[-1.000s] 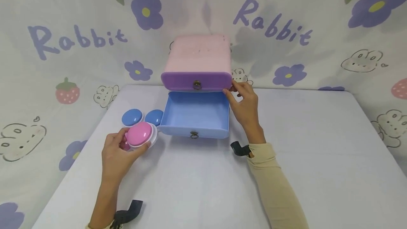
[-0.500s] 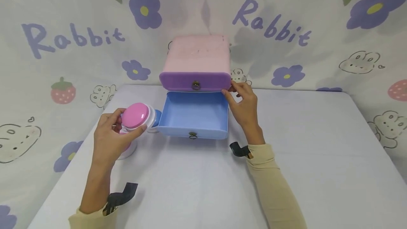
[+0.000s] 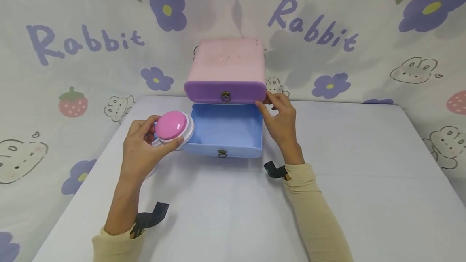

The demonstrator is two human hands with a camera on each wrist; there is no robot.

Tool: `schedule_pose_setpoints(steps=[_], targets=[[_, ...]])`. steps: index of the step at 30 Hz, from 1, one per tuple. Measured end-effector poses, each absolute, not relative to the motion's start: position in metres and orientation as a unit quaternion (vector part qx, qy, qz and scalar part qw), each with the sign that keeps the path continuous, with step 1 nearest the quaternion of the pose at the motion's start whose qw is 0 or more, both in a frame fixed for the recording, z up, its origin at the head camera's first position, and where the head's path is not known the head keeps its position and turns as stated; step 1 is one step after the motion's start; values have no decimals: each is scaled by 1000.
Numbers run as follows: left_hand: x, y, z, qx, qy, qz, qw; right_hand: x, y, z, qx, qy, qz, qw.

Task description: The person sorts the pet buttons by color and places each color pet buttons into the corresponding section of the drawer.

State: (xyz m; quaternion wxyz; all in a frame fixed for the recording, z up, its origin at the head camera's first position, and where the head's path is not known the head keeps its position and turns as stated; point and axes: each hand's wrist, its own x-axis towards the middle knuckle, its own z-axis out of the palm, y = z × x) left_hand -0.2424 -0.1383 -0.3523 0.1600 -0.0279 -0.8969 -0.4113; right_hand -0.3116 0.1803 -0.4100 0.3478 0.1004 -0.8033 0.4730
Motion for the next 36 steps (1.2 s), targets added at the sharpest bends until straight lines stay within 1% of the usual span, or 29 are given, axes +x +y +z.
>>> schedule_pose_setpoints(steps=[10, 14, 21, 30, 33, 36], targets=[[-258, -108, -351, -69, -887, -428, 161, -316, 182, -408, 107, -796, 483, 348], [-260, -100, -355, -76, -888, -429, 149, -317, 182, -407, 106, -799, 478, 348], [-263, -91, -365, -72, -894, -426, 121, -312, 183, -411, 85, -814, 470, 329], [-265, -92, -371, -68, -900, -421, 90, -315, 179, -409, 94, -807, 477, 334], [-266, -95, -372, -71, -889, -436, 119, -314, 179, -409, 95, -807, 478, 334], [-268, -98, -373, -79, -873, -449, 175, -313, 182, -411, 94, -807, 475, 338]])
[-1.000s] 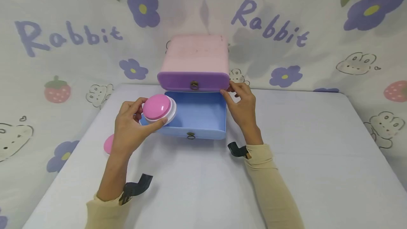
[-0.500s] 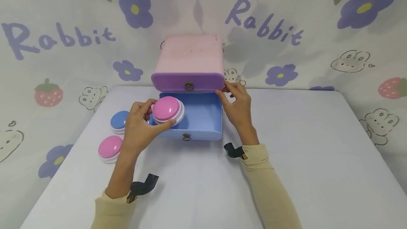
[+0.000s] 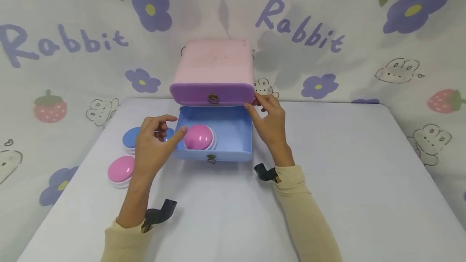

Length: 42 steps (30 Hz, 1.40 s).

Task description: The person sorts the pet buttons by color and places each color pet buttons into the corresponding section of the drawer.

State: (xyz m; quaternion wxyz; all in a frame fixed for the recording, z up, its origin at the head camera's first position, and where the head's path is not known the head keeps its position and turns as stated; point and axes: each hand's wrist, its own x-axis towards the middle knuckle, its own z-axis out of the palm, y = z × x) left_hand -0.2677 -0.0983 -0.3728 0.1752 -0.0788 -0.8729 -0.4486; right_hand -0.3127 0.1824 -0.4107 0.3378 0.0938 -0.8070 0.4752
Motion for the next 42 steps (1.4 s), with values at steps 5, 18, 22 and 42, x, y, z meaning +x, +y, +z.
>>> schedule_pose_setpoints(steps=[5, 18, 22, 42], targets=[[-261, -122, -376, -56, -868, -444, 214, -312, 181, -415, 93, -808, 476, 333], [-237, -211, -413, 48, -899, -377, 219, -313, 174, -421, 102, -800, 483, 341], [-235, -222, -422, 59, -910, -359, 199, -314, 177, -416, 102, -796, 484, 349], [-226, -255, -433, 128, -947, -288, 65, -310, 176, -409, 91, -797, 485, 349]])
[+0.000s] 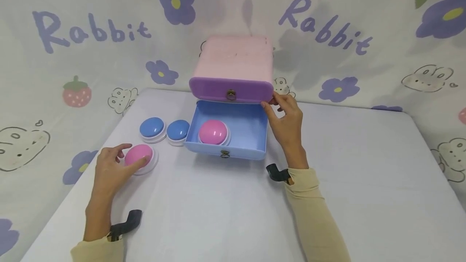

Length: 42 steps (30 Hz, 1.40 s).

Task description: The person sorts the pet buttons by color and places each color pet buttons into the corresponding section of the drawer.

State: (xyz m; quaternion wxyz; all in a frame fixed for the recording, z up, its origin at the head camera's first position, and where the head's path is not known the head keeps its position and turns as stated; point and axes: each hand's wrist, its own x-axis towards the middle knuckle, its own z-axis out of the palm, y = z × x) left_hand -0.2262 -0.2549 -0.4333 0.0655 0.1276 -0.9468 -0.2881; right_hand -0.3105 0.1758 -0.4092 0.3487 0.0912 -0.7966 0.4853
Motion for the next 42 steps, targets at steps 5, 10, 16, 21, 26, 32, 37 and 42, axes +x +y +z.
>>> schedule_pose_setpoints(steps=[5, 10, 16, 21, 26, 32, 37, 42], targets=[[-228, -255, -432, 119, -954, -271, 33, -301, 171, -392, 92, -793, 488, 355], [-227, -256, -431, 106, -965, -239, 29, -294, 163, -379, 88, -792, 492, 351], [-227, -251, -427, 97, -962, -251, 41, -295, 162, -379, 90, -789, 495, 352], [-222, -246, -420, 99, -956, -272, 51, -303, 169, -392, 97, -791, 491, 352], [-215, -241, -406, 90, -949, -292, 71, -312, 177, -410, 97, -796, 487, 346], [-218, -224, -380, 43, -949, -302, 83, -313, 178, -409, 99, -796, 487, 345], [-222, -208, -365, -7, -947, -302, 109, -313, 178, -410, 89, -803, 483, 338], [-227, -195, -353, -34, -941, -314, 125, -313, 180, -410, 92, -801, 483, 343]])
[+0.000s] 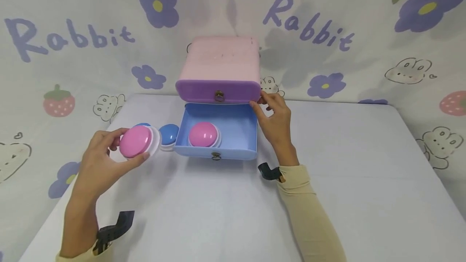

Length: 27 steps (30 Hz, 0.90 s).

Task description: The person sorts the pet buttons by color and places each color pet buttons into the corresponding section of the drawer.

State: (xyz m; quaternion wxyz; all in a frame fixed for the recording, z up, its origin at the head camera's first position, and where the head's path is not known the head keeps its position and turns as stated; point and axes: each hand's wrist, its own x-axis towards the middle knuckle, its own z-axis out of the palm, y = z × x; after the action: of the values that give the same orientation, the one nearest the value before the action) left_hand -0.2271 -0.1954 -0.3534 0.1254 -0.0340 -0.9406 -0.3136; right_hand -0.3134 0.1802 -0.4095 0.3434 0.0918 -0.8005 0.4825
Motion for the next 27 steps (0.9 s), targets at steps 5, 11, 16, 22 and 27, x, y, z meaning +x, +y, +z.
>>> schedule_pose_setpoints(steps=[5, 11, 16, 22, 27], targets=[[-232, -183, -343, -63, -934, -325, 133, -317, 182, -407, 97, -796, 484, 351], [-236, -168, -335, -85, -929, -333, 133, -318, 184, -408, 93, -797, 482, 352], [-239, -153, -328, -93, -918, -360, 137, -316, 183, -410, 92, -800, 484, 343], [-242, -127, -329, -111, -906, -389, 123, -312, 183, -412, 95, -800, 483, 343], [-248, -109, -333, -133, -906, -385, 116, -314, 182, -411, 101, -796, 488, 343]])
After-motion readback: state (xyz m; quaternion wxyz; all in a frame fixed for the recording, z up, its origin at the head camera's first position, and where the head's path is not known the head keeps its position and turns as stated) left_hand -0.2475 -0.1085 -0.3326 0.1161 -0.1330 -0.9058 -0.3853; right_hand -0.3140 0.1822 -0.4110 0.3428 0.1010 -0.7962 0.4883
